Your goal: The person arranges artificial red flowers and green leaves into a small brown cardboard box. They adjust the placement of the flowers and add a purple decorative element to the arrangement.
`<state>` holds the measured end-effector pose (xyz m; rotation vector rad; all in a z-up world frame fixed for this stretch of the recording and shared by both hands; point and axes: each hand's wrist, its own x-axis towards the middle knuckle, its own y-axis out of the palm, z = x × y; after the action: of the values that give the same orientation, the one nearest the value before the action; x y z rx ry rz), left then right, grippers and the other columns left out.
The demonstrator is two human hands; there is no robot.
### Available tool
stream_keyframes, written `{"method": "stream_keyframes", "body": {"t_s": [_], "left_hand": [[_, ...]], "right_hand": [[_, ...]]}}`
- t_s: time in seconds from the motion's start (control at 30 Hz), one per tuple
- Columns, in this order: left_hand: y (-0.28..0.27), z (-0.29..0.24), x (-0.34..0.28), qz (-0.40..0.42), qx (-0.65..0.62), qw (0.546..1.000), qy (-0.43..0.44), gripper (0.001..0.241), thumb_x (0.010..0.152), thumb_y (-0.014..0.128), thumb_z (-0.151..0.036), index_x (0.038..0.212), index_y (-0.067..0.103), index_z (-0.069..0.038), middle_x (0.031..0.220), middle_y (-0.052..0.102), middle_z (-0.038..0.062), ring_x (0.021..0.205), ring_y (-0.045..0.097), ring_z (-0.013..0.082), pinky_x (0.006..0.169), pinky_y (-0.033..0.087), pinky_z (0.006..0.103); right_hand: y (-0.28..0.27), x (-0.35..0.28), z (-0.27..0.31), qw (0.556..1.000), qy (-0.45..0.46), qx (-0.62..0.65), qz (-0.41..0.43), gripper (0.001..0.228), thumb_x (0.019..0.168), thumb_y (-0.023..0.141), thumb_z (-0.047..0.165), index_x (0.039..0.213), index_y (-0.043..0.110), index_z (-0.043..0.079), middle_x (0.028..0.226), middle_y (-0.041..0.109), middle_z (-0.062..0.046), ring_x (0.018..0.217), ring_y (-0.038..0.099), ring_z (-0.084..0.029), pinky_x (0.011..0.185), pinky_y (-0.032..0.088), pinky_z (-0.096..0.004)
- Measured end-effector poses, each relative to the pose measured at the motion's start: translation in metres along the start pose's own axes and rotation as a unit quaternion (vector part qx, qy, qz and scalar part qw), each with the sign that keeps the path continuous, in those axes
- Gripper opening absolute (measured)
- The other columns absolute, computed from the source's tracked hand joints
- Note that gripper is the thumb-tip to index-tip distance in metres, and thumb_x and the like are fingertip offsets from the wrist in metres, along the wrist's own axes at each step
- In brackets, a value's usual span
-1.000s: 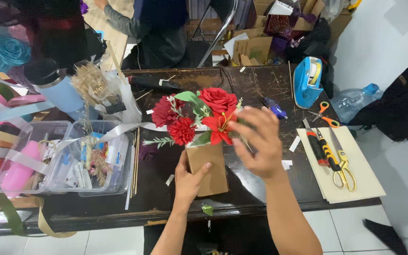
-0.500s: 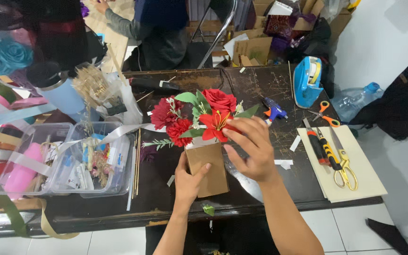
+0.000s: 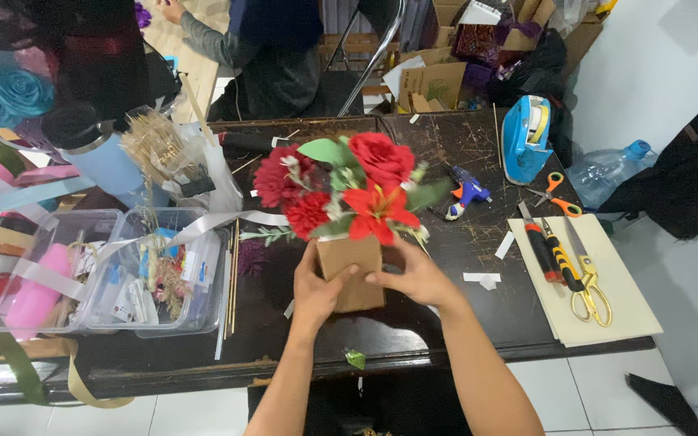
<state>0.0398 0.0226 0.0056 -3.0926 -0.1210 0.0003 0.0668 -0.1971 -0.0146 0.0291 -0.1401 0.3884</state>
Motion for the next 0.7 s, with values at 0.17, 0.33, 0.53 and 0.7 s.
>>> {"method": "stream_keyframes", "body": {"t_s": [0.17, 0.33, 0.53, 0.7], "left_hand": [[-0.011, 0.064, 0.084, -0.023, 0.056, 0.995, 0.075, 0.063, 0.072, 0.093, -0.008, 0.131, 0.070, -0.006, 0.119, 0.079, 0.022, 0.121, 0.074, 0.0411, 0.102, 0.057, 0.0554], [0.006, -0.079, 0.048, 0.002, 0.053, 0.998, -0.046, 0.115, 0.083, 0.095, -0.044, 0.170, 0.038, 0.004, 0.168, 0.049, 0.030, 0.156, 0.048, 0.0453, 0.129, 0.043, 0.0569], [-0.009, -0.007, 0.057, 0.057, -0.007, 0.998, -0.035, 0.061, 0.108, 0.059, -0.015, 0.166, 0.048, -0.001, 0.168, 0.048, 0.033, 0.159, 0.040, 0.0496, 0.132, 0.038, 0.0582], [-0.005, -0.047, 0.045, 0.027, -0.057, 0.995, -0.077, 0.056, 0.115, 0.044, -0.018, 0.166, 0.046, 0.004, 0.170, 0.046, 0.034, 0.159, 0.041, 0.0492, 0.131, 0.039, 0.0553]], "right_hand": [[0.000, 0.050, 0.033, 0.996, 0.041, -0.056, -0.061, 0.096, 0.074, 0.097, 0.019, 0.153, 0.053, -0.014, 0.154, 0.058, -0.037, 0.150, 0.049, -0.051, 0.131, 0.031, -0.063], [-0.017, 0.084, 0.019, 0.995, -0.055, 0.060, -0.058, 0.076, 0.083, 0.091, -0.006, 0.153, 0.064, 0.003, 0.154, 0.068, -0.016, 0.146, 0.058, -0.027, 0.125, 0.045, -0.049], [-0.031, 0.065, -0.009, 0.995, 0.012, -0.047, -0.087, 0.052, 0.075, 0.099, 0.017, 0.123, 0.083, 0.003, 0.128, 0.079, -0.026, 0.130, 0.070, -0.032, 0.117, 0.052, -0.050], [-0.014, 0.071, 0.027, 0.958, 0.180, -0.201, -0.097, 0.116, 0.066, 0.103, 0.055, 0.153, 0.060, -0.008, 0.151, 0.063, -0.035, 0.150, 0.054, -0.049, 0.130, 0.037, -0.059]]}}
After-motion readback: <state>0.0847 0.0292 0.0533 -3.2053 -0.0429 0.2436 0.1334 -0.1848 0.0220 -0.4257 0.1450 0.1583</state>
